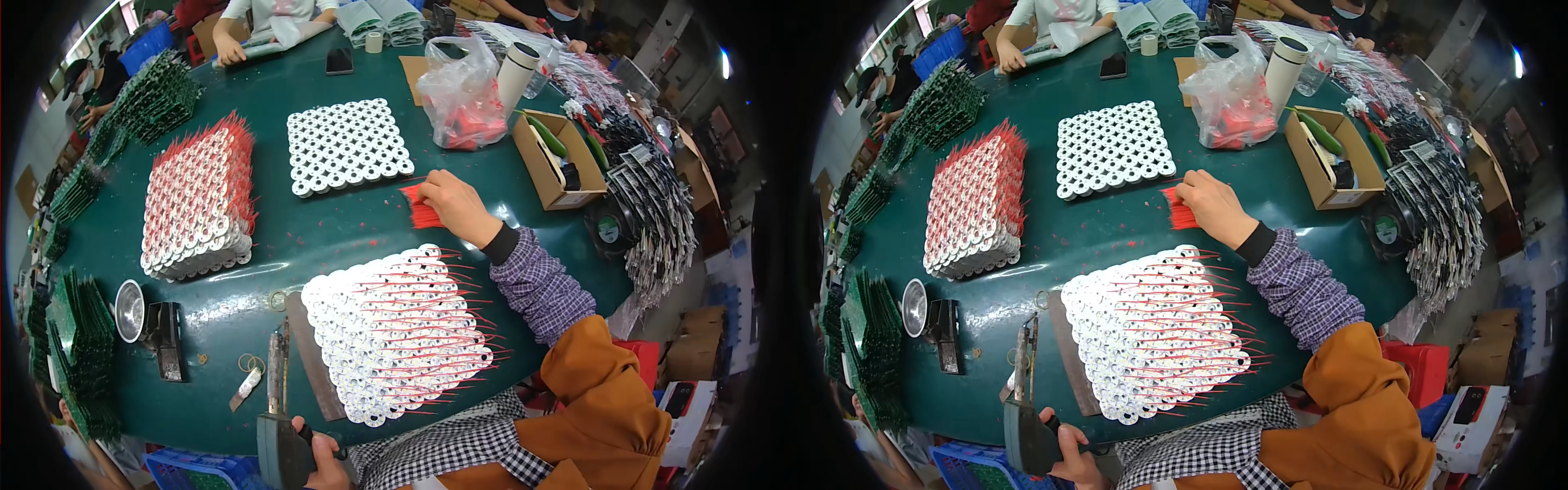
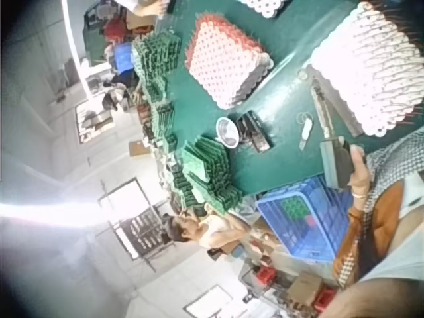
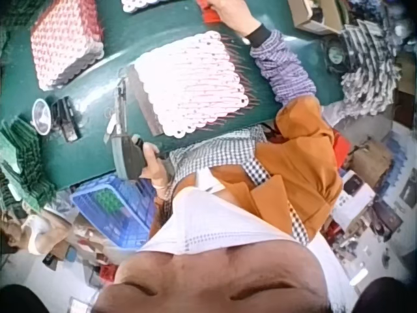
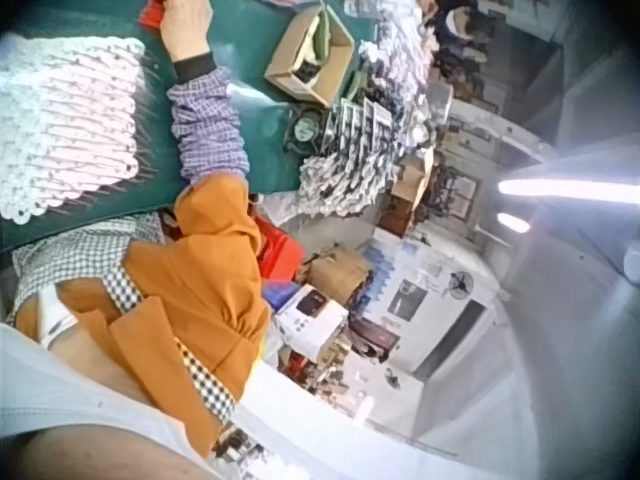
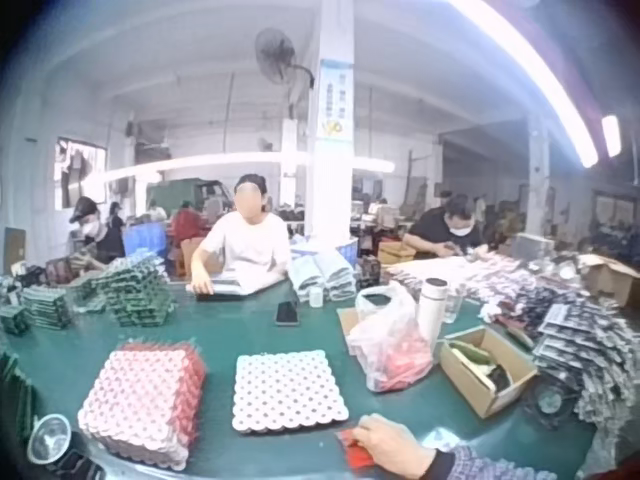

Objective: The person attaches red wires onto circular circuit boards by placing the wires onto each board by hand and soldering them with a handheld soldering tool.

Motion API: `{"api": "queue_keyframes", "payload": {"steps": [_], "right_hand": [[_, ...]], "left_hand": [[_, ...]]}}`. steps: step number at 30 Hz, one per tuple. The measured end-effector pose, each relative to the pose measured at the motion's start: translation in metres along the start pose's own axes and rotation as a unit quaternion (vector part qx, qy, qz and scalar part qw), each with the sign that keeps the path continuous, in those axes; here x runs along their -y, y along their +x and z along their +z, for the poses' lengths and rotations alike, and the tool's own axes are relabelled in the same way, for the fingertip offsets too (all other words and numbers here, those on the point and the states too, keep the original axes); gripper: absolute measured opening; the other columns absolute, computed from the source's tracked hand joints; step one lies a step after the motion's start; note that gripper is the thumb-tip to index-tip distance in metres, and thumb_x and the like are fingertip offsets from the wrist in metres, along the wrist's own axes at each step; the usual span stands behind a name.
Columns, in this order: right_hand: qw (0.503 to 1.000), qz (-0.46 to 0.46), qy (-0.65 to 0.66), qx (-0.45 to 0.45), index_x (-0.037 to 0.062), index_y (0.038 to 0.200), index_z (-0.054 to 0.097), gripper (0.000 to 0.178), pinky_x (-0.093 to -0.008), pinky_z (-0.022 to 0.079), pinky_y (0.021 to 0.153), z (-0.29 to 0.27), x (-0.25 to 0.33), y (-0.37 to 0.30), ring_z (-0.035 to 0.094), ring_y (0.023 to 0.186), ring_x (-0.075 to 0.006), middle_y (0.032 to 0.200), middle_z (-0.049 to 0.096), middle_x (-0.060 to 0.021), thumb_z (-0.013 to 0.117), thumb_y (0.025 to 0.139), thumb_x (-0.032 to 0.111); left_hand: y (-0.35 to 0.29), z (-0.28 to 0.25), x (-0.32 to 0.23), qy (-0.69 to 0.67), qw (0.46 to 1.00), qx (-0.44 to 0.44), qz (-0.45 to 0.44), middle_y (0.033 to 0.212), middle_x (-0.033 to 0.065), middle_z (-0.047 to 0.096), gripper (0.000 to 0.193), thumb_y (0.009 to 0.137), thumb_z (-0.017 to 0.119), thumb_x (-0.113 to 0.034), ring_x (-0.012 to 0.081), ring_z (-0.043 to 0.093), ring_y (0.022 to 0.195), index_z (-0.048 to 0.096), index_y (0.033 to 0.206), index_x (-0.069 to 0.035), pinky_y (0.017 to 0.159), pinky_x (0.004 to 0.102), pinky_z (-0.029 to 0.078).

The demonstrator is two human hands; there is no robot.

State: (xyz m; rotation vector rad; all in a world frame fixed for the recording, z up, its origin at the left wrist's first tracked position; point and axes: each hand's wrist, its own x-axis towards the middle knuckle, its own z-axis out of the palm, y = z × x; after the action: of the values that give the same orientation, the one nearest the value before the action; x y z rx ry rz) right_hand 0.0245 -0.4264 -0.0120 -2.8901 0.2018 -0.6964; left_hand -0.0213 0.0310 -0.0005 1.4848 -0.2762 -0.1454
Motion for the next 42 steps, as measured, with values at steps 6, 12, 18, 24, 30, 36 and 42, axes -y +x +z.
{"api": "queue_keyframes", "payload": {"steps": [6, 12, 18, 24, 30, 36, 42], "right_hand": [[1.000, 0.001, -0.017, 0.007, 0.0083, 0.089, 0.066, 0.003, -0.0420, 0.051, 0.076, 0.003, 0.001, 0.002, 0.062, 0.089, -0.0278, 0.087, 0.062, -0.0062, 0.065, 0.086, 0.008], [0.999, 0.020, -0.022, -0.020, 0.0097, 0.086, 0.068, 0.007, -0.0428, 0.051, 0.077, -0.005, -0.002, -0.003, 0.063, 0.089, -0.0291, 0.086, 0.063, -0.0063, 0.061, 0.085, 0.008], [0.998, -0.005, -0.057, -0.020, 0.0126, 0.088, 0.071, 0.012, -0.0414, 0.052, 0.075, 0.003, 0.012, -0.002, 0.064, 0.090, -0.0283, 0.088, 0.063, -0.0071, 0.063, 0.081, 0.007], [0.995, -0.040, -0.090, -0.020, 0.0132, 0.087, 0.074, 0.011, -0.0396, 0.052, 0.075, -0.017, 0.036, 0.006, 0.066, 0.091, -0.0256, 0.088, 0.065, -0.0052, 0.066, 0.079, 0.010], [0.973, -0.086, -0.196, 0.087, 0.0109, 0.076, 0.072, 0.002, -0.0414, 0.052, 0.067, -0.025, 0.056, 0.023, 0.069, 0.084, -0.0260, 0.082, 0.069, -0.0067, 0.073, 0.075, 0.013], [0.951, -0.125, -0.225, 0.172, 0.0100, 0.075, 0.071, 0.004, -0.0417, 0.050, 0.067, 0.000, 0.077, 0.034, 0.070, 0.081, -0.0268, 0.079, 0.070, -0.0083, 0.074, 0.074, 0.013], [0.939, -0.149, -0.255, 0.174, 0.0105, 0.076, 0.070, 0.007, -0.0393, 0.048, 0.061, -0.006, 0.077, 0.036, 0.069, 0.077, -0.0257, 0.080, 0.069, -0.0095, 0.074, 0.071, 0.010]], "left_hand": [[0.007, 0.002, 0.002, -0.018, 0.999, -0.038, 0.034, 0.125, 0.0192, 0.063, 0.055, 0.092, 0.060, 0.007, 0.0170, 0.053, 0.066, 0.043, 0.145, 0.005, 0.055, 0.0292, 0.046], [0.009, -0.002, 0.002, -0.008, 1.000, -0.005, 0.027, 0.123, 0.0185, 0.064, 0.056, 0.093, 0.060, 0.006, 0.0177, 0.052, 0.064, 0.043, 0.146, 0.005, 0.055, 0.0300, 0.045], [0.002, -0.023, -0.004, 0.182, 0.982, 0.038, 0.033, 0.098, 0.0150, 0.063, 0.021, 0.095, 0.055, 0.000, 0.0268, 0.057, 0.088, 0.056, 0.116, 0.003, 0.078, 0.0416, 0.048], [0.008, -0.038, -0.010, 0.272, 0.956, 0.111, 0.018, 0.085, 0.0126, 0.062, 0.012, 0.094, 0.056, -0.003, 0.0342, 0.058, 0.094, 0.057, 0.083, -0.002, 0.090, 0.0464, 0.045], [0.002, -0.010, -0.001, 0.030, 0.998, -0.051, -0.013, 0.111, 0.0181, 0.063, 0.041, 0.093, 0.062, -0.002, 0.0196, 0.052, 0.067, 0.051, 0.132, 0.006, 0.062, 0.0331, 0.045], [-0.006, -0.012, 0.005, -0.040, 0.996, -0.075, -0.023, 0.118, 0.0199, 0.061, 0.053, 0.094, 0.059, 0.000, 0.0173, 0.051, 0.064, 0.043, 0.144, 0.006, 0.059, 0.0302, 0.045], [-0.007, -0.025, 0.010, -0.055, 0.992, -0.078, -0.077, 0.116, 0.0184, 0.062, 0.050, 0.094, 0.058, 0.002, 0.0165, 0.051, 0.064, 0.045, 0.142, 0.005, 0.060, 0.0309, 0.046]]}}
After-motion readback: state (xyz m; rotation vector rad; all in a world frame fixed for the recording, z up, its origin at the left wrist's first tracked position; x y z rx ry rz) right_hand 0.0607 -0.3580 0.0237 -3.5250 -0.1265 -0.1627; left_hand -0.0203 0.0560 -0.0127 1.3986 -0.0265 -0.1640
